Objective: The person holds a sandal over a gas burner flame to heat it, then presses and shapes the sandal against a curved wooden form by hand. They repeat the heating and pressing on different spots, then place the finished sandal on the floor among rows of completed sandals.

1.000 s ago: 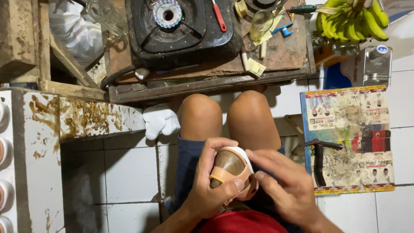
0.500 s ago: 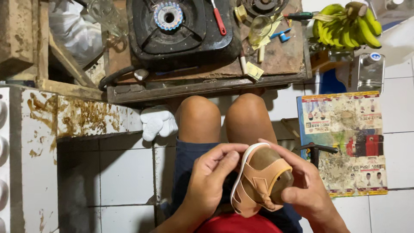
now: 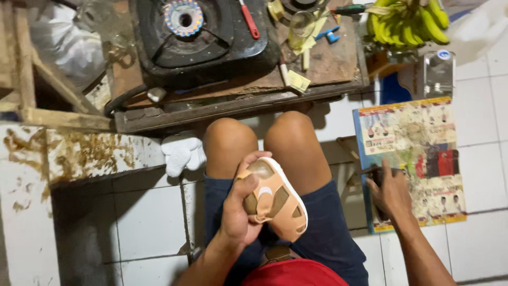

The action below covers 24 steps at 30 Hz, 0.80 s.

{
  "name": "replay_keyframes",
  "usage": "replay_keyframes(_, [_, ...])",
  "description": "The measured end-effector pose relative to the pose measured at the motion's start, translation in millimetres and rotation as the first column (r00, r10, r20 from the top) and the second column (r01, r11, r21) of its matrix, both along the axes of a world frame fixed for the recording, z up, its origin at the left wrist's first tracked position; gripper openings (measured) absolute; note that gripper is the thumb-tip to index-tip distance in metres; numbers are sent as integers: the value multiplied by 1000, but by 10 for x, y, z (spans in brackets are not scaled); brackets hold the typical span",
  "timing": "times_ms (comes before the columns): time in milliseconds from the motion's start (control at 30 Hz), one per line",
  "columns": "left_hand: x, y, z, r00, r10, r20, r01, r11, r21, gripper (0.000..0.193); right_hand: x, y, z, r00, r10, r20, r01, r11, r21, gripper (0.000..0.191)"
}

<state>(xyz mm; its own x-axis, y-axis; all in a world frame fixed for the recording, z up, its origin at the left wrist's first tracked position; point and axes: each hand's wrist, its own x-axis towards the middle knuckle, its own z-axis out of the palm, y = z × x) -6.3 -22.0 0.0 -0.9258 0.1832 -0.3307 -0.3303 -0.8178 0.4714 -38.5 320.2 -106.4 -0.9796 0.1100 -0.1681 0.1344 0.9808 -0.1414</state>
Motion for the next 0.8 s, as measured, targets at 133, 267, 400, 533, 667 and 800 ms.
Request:
replay_keyframes(133, [-91,-46,-112,1000,-12,-6,11,1000,-13,56,9,257,-251,992,-117,34,117,837,-534,60])
replay_keyframes(267, [-138,-53,-112,999,-33,-2,33,999,-7,54,-86,52,-18,821,-337,461,569,412,-712,53])
replay_keyframes(400, [-202,-99,-56,995,-100,20,101,994,-32,54,-269,-510,828,882,66,467,471,-159,-867,44])
replay_keyframes(533, [-256,-136,-66,981,-194,14,194,981,-23,54,-473,-1115,1338,886,322,335,357,-11,-934,40])
replay_keyframes(667, [-256,-179,-132,980,-200,9,199,967,-161,52,-596,-1370,1355,885,362,292,183,307,-934,32])
replay_keyframes(800, [-254,-189,-168,982,-191,12,189,961,-201,52,-585,-1285,1279,870,433,237,137,251,-958,30])
